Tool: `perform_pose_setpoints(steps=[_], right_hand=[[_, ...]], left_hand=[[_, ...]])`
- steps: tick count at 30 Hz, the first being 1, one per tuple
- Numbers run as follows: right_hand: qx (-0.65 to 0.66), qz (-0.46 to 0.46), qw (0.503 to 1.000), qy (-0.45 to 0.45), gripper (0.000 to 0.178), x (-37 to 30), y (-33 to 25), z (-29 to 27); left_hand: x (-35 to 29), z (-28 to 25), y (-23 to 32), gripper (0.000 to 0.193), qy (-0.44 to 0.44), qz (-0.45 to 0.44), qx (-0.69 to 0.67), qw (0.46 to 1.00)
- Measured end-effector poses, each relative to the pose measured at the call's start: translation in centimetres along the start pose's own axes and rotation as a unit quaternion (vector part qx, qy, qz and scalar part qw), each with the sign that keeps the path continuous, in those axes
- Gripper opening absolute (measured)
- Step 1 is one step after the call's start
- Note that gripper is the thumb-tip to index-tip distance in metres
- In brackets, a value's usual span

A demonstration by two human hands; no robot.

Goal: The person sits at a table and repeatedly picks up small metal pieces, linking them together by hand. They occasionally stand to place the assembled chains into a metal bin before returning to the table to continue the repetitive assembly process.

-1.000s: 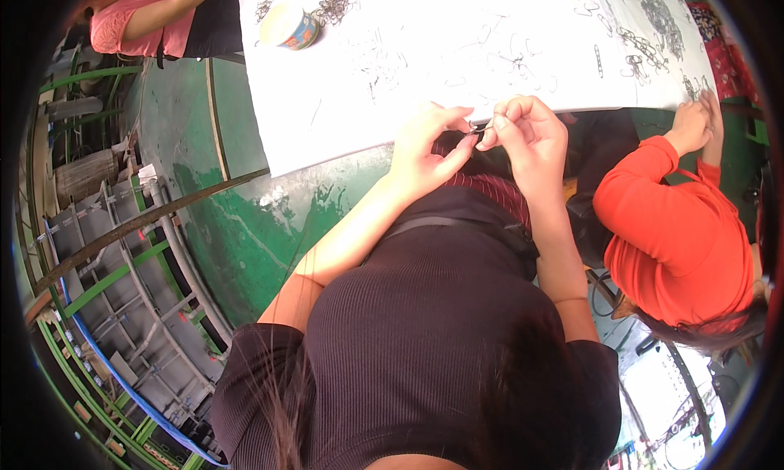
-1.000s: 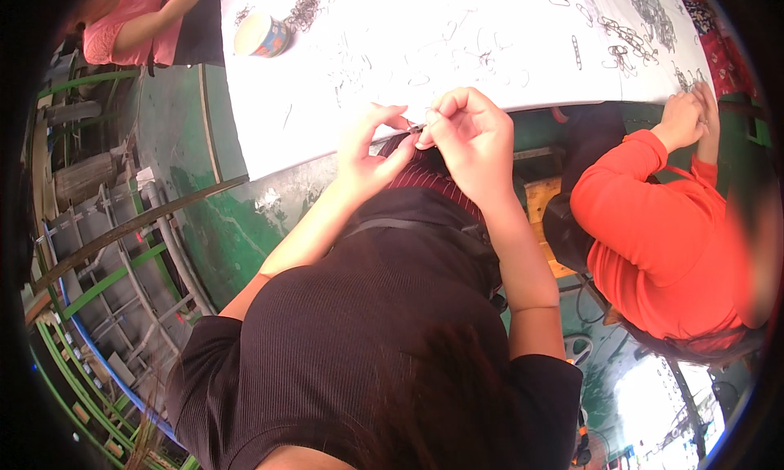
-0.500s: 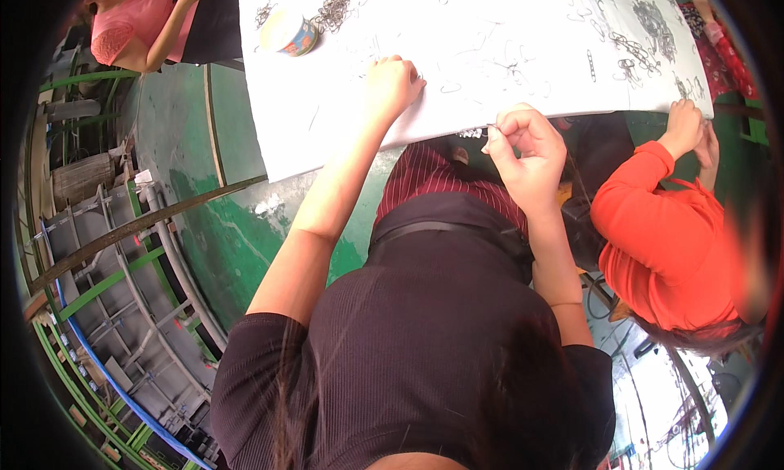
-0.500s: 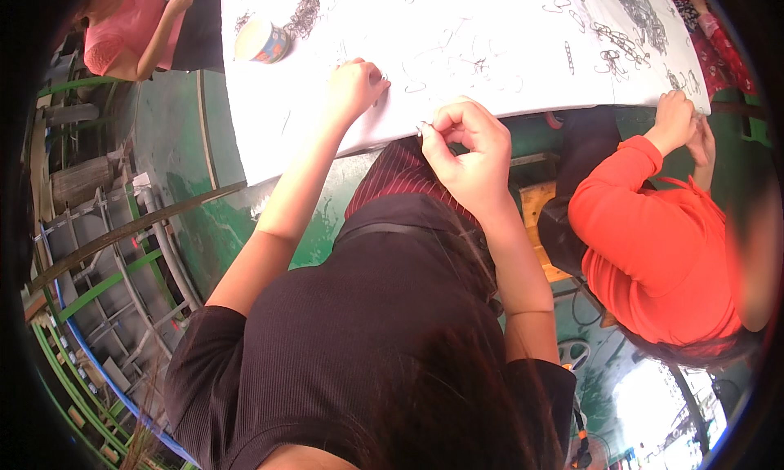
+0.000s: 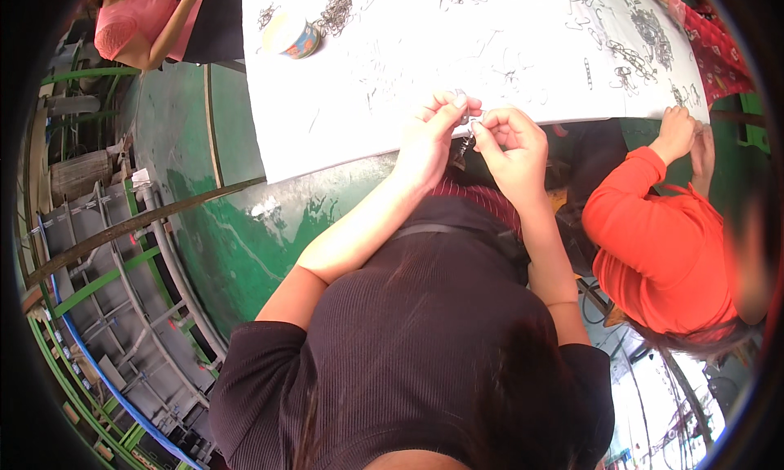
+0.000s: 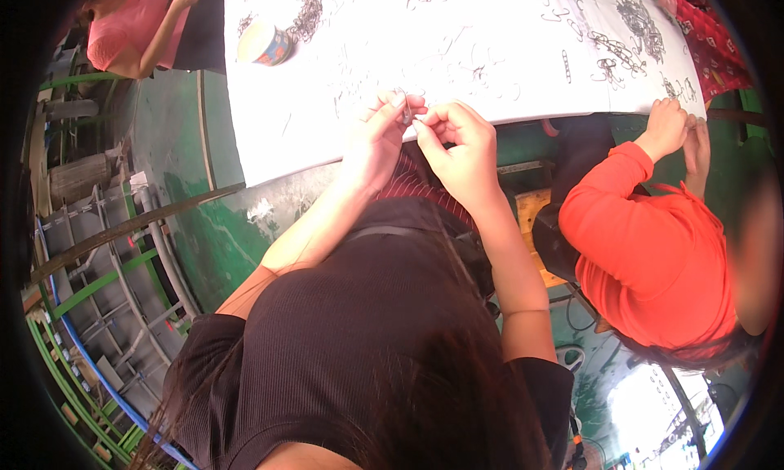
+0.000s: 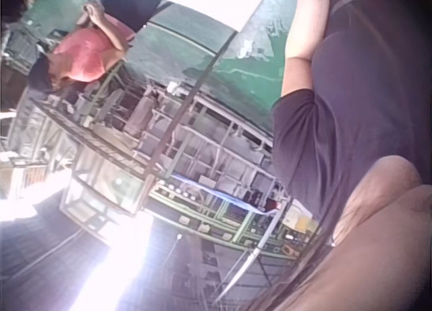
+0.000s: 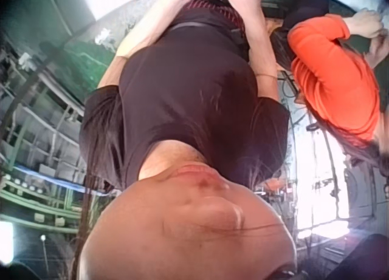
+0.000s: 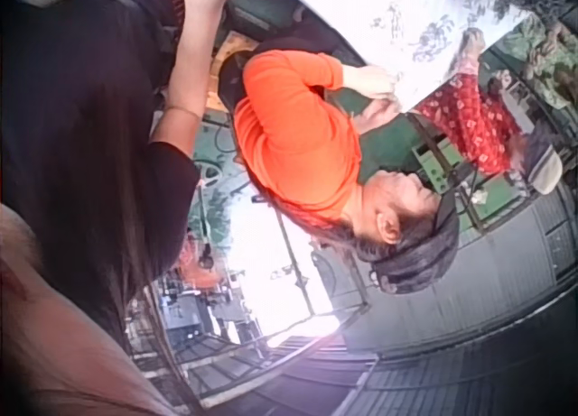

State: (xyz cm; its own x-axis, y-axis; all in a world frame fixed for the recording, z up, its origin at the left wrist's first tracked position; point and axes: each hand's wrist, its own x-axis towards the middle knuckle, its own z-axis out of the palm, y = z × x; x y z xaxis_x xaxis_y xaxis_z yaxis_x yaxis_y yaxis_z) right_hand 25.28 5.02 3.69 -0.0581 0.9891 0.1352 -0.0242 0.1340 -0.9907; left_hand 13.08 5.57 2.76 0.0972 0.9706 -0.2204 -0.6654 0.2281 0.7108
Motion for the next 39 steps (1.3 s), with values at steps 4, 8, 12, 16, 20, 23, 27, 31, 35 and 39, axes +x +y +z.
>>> perform_pose_setpoints(steps=[4, 8, 12, 16, 20, 23, 27, 31, 35, 39], right_hand=[[0.003, -0.012, 1.0, -0.002, 0.008, -0.1, 0.0, 0.5], [-0.016, -0.024, 0.999, -0.016, 0.008, -0.2, 0.4, 0.4], [-0.002, -0.029, 1.0, -0.011, 0.008, -0.2, 0.3, 0.9], [-0.008, -0.032, 0.999, 0.0, 0.008, -0.3, 0.6, 1.1], [-0.029, -0.032, 0.999, -0.009, 0.008, 0.0, 0.8, 1.3], [-0.05, -0.044, 0.997, -0.032, 0.008, 0.2, 0.6, 1.5], [-0.143, -0.096, 0.982, -0.074, 0.009, 0.5, 0.3, 1.8], [-0.137, -0.105, 0.979, -0.104, 0.011, 1.1, 0.2, 1.9], [0.032, -0.02, 0.989, -0.145, 0.014, 1.6, 1.7, 2.0], [0.194, 0.086, 0.97, -0.118, 0.024, 5.9, 6.6, -0.9]], left_hand=[[-0.9, 0.9, -0.6, 0.012, 0.053, 0.024, 0.032, 0.998], [-1.2, 0.6, -0.7, 0.01, 0.054, 0.031, 0.043, 0.997], [-1.4, 0.5, -0.2, 0.008, 0.056, 0.049, 0.081, 0.994], [-1.6, 0.2, -0.1, 0.007, 0.057, 0.048, 0.093, 0.993], [-1.7, -0.3, -0.2, 0.007, 0.059, 0.059, 0.12, 0.989], [-1.6, -0.8, -0.4, 0.008, 0.063, 0.09, 0.144, 0.983], [-1.5, -2.0, -1.0, 0.008, 0.055, 0.272, 0.265, 0.924], [-1.5, -2.0, -0.1, 0.013, 0.024, 0.283, 0.269, 0.92], [-1.7, -1.5, 0.6, 0.011, 0.022, 0.31, 0.263, 0.913], [-1.9, -1.7, 1.0, 0.01, 0.019, 0.317, 0.268, 0.91]])
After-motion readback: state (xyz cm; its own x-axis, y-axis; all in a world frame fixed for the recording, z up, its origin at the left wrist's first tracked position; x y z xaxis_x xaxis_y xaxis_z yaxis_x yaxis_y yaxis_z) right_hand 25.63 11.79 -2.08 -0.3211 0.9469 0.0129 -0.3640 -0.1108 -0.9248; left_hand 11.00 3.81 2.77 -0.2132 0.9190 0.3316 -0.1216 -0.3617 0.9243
